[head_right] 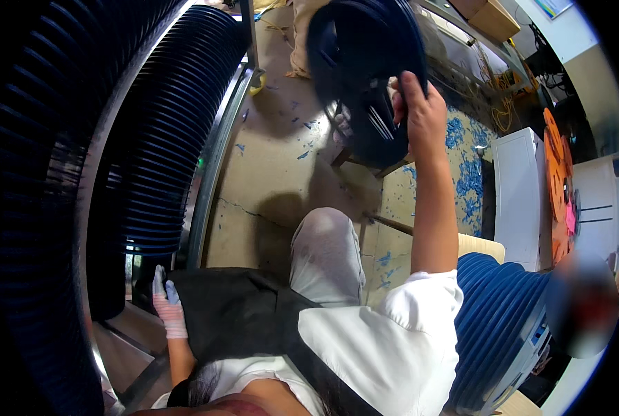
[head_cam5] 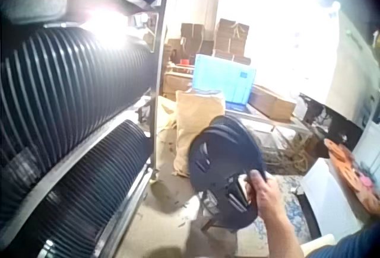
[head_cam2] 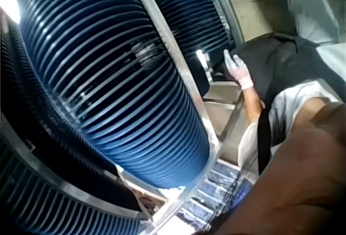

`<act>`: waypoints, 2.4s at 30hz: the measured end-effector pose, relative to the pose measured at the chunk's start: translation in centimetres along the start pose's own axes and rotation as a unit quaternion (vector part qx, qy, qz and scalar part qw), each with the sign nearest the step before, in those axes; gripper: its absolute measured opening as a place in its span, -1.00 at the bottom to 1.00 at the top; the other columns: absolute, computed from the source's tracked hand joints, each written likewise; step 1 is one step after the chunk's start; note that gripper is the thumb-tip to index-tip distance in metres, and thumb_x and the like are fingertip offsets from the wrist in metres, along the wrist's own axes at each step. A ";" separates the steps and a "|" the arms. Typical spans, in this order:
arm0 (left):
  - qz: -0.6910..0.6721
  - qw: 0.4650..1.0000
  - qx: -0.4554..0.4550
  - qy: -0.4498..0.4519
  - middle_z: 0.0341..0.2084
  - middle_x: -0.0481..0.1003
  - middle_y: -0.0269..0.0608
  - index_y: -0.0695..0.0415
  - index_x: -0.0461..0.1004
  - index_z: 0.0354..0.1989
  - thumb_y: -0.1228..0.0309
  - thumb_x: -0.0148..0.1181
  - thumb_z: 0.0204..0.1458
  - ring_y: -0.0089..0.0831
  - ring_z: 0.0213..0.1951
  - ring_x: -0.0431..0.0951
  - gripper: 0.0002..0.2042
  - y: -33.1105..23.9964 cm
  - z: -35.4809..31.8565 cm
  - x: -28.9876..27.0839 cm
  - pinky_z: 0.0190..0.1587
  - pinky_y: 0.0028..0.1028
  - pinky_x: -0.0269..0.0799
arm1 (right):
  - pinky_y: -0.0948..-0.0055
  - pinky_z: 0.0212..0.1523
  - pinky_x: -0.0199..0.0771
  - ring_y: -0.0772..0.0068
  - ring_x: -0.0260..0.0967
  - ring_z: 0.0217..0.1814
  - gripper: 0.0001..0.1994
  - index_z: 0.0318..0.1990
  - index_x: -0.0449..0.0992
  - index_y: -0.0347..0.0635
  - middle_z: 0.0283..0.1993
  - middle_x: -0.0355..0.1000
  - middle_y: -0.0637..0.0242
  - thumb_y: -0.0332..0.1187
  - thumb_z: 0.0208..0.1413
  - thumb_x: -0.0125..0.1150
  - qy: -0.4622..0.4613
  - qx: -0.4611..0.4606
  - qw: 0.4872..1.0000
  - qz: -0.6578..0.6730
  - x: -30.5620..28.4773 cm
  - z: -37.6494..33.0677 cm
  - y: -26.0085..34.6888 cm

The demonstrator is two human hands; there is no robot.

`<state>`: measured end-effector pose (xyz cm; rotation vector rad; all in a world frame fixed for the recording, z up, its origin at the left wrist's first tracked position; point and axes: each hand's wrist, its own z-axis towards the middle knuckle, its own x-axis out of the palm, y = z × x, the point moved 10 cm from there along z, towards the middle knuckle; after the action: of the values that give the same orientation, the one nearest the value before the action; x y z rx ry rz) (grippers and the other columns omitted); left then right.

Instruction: The person sits on the floor and repeatedly picks up blue plastic spools from a nearby pile. They place the spools onto a metal rack, stacking them vertically. The person handles the spools one by one, occasionally adjusting their position on the rack.

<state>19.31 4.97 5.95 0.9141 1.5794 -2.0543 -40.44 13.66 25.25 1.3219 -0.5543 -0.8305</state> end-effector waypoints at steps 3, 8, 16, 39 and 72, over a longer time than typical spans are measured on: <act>-0.055 0.998 0.020 0.014 -0.01 0.43 0.05 0.30 0.34 0.08 0.28 -0.05 0.20 -0.12 0.03 0.44 -0.61 -3.6 0.6 1.0 0.11 -0.32 0.29 | 0.61 -0.56 0.22 0.62 0.16 -0.61 -0.45 -0.23 0.37 -0.28 -0.59 0.26 0.43 0.16 0.17 -0.07 -0.010 0.090 0.962 0.259 1.7 -4.6 -2.8; -0.065 0.978 0.194 0.048 -0.02 0.44 0.04 0.26 0.35 0.08 0.32 0.03 0.13 -0.04 -0.01 0.44 -0.62 -13.7 2.7 2.3 0.08 -0.27 0.31 | 0.62 -0.62 0.14 0.66 0.03 -0.64 -0.50 -0.27 0.37 -0.23 -0.64 0.15 0.50 0.12 0.23 -0.14 0.052 0.230 0.794 0.560 8.2 -12.9 -11.5; -0.153 0.967 0.205 0.018 0.04 0.40 -0.01 0.24 0.34 0.11 0.37 0.03 0.14 -0.11 0.07 0.40 -0.62 -16.8 4.8 2.7 0.13 -0.30 0.26 | 0.60 -0.61 0.17 0.63 0.08 -0.64 -0.45 -0.29 0.38 -0.22 -0.63 0.22 0.45 0.18 0.20 -0.16 0.049 0.249 0.726 0.639 7.8 -17.5 -15.5; 0.112 0.972 0.065 0.194 0.09 0.22 0.33 0.19 -0.36 0.37 -0.09 0.31 -0.24 0.21 0.09 0.24 0.14 -23.5 6.9 17.7 0.20 -0.06 0.10 | 0.54 -0.49 0.35 0.53 0.28 -0.53 -0.37 -0.24 0.38 -0.22 -0.54 0.36 0.35 0.28 0.14 -0.19 0.025 0.195 0.848 0.492 7.7 -20.3 -12.1; -0.813 0.347 -0.176 0.433 0.03 0.28 0.18 0.22 0.07 0.25 0.14 0.30 -0.12 0.05 0.13 0.27 -0.21 -23.3 4.4 16.2 0.10 0.01 0.33 | 0.63 -0.62 0.09 0.64 0.08 -0.65 -0.39 -0.24 0.45 -0.24 -0.61 0.29 0.40 0.25 0.02 0.02 -0.062 0.129 0.809 0.570 -6.1 -16.9 -19.5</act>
<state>-8.54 8.82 11.56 -0.4208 4.5690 -1.1715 -35.27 28.19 3.60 0.9017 -1.4084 0.1846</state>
